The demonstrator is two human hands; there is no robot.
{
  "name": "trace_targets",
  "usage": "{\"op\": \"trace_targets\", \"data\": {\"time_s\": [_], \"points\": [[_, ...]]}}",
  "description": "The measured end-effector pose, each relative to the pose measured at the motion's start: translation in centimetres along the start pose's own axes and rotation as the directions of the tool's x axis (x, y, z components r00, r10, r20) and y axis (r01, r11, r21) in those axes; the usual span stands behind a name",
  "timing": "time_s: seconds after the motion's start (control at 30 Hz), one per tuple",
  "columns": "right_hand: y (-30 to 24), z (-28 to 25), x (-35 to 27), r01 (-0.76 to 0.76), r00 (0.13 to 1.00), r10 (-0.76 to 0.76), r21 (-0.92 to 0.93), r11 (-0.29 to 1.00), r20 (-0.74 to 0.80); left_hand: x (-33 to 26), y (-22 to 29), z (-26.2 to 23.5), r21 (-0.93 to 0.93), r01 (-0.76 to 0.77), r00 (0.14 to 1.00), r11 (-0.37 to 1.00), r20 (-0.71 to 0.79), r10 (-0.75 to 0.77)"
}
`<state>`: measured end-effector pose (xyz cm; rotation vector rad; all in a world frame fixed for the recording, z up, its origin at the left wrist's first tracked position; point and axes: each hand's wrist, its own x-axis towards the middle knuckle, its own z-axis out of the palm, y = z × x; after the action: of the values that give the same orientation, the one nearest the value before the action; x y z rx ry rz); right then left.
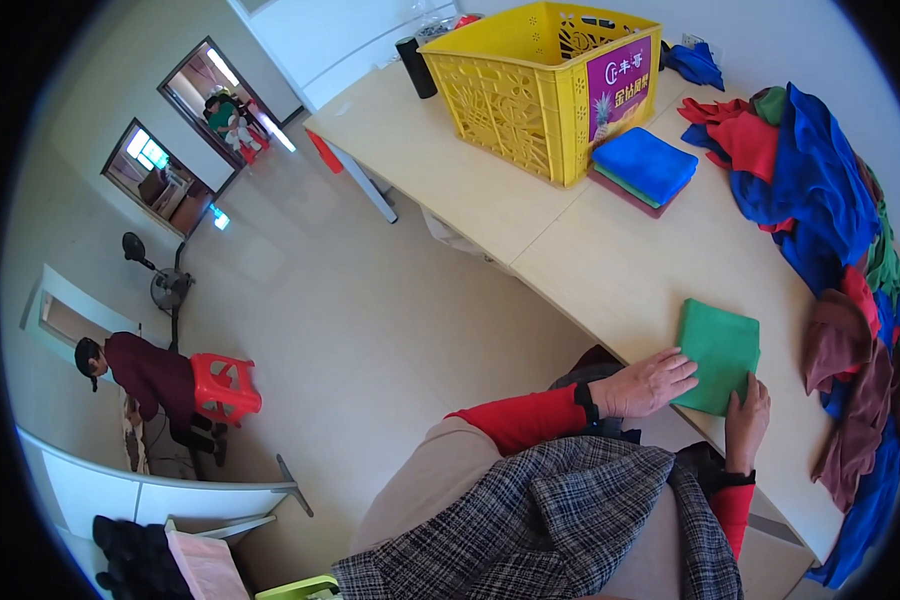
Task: The person folds a blue cloth by hand, smooths it, and places it on a stack before repeating the process with a green cloth.
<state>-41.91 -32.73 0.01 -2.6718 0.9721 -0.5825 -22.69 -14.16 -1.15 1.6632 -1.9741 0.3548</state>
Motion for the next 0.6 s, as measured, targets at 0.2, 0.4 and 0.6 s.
{"op": "trace_targets", "data": {"time_s": [0.2,0.4,0.6], "points": [[0.4,0.6,4.7,0.201,0.975,-0.209,0.099,0.974,0.072,0.7,1.8,-0.8,-0.044,-0.005,0.999,0.999,0.042,0.007],[-2.5,1.5,7.9,0.410,0.909,-0.409,-0.001,0.912,0.081,3.1,3.4,0.9,0.087,-0.001,0.996,0.996,-0.085,0.008],[-3.6,3.7,6.0,0.268,0.953,-0.298,0.298,0.916,0.061,3.3,3.2,1.5,0.047,0.047,0.993,0.998,-0.106,-0.041]]}}
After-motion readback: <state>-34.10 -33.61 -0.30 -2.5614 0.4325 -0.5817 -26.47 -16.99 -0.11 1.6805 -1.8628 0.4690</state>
